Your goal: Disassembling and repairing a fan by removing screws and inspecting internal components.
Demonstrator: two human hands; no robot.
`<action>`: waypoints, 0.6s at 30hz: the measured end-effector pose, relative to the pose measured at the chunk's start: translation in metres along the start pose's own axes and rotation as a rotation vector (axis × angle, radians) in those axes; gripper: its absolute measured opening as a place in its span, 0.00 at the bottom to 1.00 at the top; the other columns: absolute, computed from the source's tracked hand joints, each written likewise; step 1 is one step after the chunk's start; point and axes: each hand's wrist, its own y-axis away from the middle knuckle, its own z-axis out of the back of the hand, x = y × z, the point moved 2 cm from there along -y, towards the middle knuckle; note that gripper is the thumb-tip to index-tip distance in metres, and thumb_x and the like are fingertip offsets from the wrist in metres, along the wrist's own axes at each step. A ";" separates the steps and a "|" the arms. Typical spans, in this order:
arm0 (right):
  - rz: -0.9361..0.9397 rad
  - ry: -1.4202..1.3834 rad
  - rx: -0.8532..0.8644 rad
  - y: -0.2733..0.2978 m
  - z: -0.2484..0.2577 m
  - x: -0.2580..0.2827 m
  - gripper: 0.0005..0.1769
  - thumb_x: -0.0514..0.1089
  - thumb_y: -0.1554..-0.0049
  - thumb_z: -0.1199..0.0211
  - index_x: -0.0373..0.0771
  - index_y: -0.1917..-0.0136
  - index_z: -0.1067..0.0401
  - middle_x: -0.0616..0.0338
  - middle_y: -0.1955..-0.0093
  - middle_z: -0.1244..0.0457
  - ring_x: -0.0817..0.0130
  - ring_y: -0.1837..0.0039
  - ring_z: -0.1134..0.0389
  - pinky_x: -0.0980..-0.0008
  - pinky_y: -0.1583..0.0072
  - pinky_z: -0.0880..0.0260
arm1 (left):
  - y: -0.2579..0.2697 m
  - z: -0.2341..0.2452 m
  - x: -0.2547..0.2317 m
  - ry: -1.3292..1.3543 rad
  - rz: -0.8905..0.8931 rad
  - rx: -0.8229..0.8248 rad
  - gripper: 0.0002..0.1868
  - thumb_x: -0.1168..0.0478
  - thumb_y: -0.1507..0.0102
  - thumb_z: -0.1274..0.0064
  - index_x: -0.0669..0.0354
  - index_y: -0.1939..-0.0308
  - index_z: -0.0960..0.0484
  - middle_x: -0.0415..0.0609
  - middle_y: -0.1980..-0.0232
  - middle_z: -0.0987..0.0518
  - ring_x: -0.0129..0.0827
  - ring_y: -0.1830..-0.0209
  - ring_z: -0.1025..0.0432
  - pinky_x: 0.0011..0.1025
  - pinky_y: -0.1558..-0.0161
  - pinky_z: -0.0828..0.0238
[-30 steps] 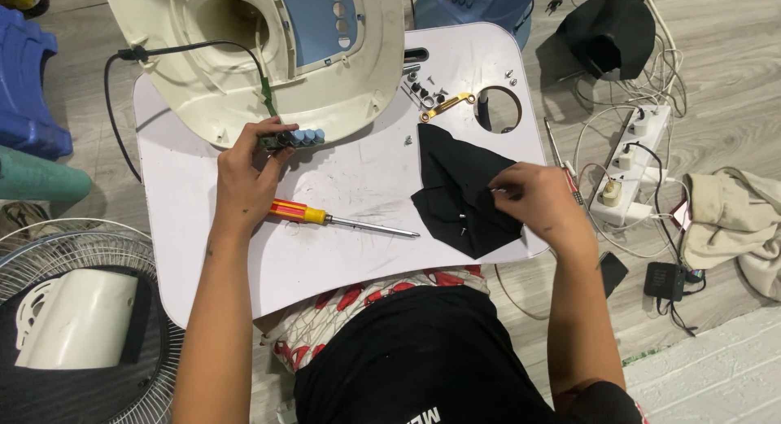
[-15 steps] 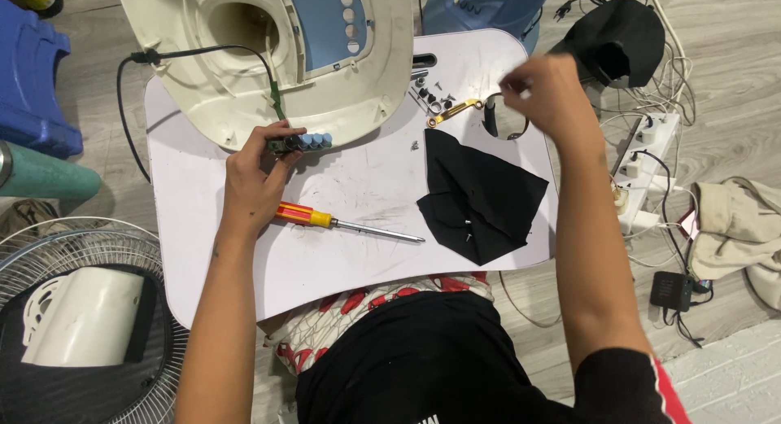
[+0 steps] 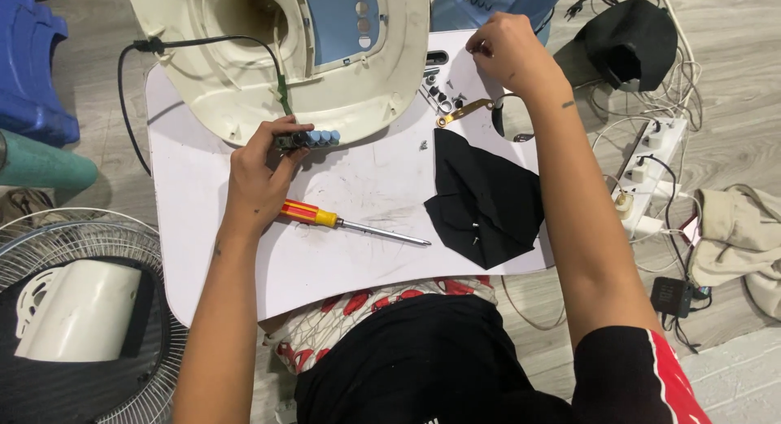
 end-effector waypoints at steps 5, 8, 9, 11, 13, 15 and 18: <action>0.000 -0.063 0.052 0.004 0.009 -0.004 0.14 0.30 0.51 0.30 0.30 0.49 0.17 0.49 0.54 0.32 0.59 0.62 0.32 0.63 0.56 0.29 | -0.002 0.000 0.000 -0.007 -0.003 -0.001 0.17 0.75 0.40 0.41 0.61 0.48 0.19 0.54 0.47 0.16 0.31 0.67 0.24 0.27 0.66 0.30; -0.096 -0.155 0.072 0.007 0.017 -0.001 0.17 0.29 0.51 0.31 0.30 0.46 0.19 0.48 0.54 0.29 0.61 0.58 0.28 0.65 0.54 0.27 | -0.002 0.000 0.001 -0.013 -0.004 0.001 0.17 0.75 0.40 0.41 0.61 0.48 0.19 0.53 0.47 0.16 0.32 0.65 0.23 0.28 0.64 0.29; -0.150 -0.195 0.054 0.008 0.019 0.001 0.16 0.28 0.50 0.30 0.30 0.47 0.19 0.48 0.52 0.29 0.61 0.55 0.26 0.65 0.51 0.25 | -0.002 -0.001 0.001 -0.017 0.003 0.002 0.17 0.74 0.40 0.41 0.60 0.48 0.19 0.54 0.46 0.16 0.32 0.64 0.22 0.28 0.63 0.28; -0.202 -0.236 0.041 0.011 0.023 0.002 0.15 0.28 0.49 0.29 0.30 0.47 0.19 0.48 0.51 0.28 0.62 0.52 0.25 0.65 0.48 0.23 | -0.001 0.000 0.000 -0.021 0.016 0.000 0.17 0.74 0.40 0.41 0.59 0.48 0.19 0.54 0.45 0.16 0.33 0.63 0.21 0.29 0.63 0.27; -0.105 -0.238 -0.073 0.015 0.029 0.000 0.14 0.24 0.48 0.34 0.27 0.48 0.19 0.49 0.52 0.29 0.64 0.57 0.29 0.67 0.53 0.25 | -0.001 0.000 -0.002 0.002 0.017 0.002 0.17 0.74 0.40 0.40 0.60 0.48 0.19 0.51 0.47 0.15 0.28 0.68 0.27 0.26 0.66 0.32; -0.079 -0.240 -0.032 0.013 0.033 0.016 0.13 0.27 0.47 0.30 0.28 0.48 0.19 0.49 0.52 0.30 0.63 0.56 0.29 0.66 0.50 0.25 | -0.001 0.000 -0.002 -0.005 0.021 0.005 0.17 0.74 0.40 0.40 0.59 0.48 0.19 0.50 0.47 0.15 0.28 0.69 0.27 0.26 0.66 0.33; -0.124 -0.287 0.134 0.013 0.036 0.043 0.14 0.32 0.46 0.27 0.33 0.45 0.19 0.50 0.51 0.31 0.64 0.56 0.30 0.65 0.51 0.25 | -0.001 0.000 0.000 -0.012 0.006 0.008 0.17 0.74 0.40 0.40 0.59 0.48 0.20 0.51 0.47 0.15 0.29 0.67 0.25 0.26 0.65 0.31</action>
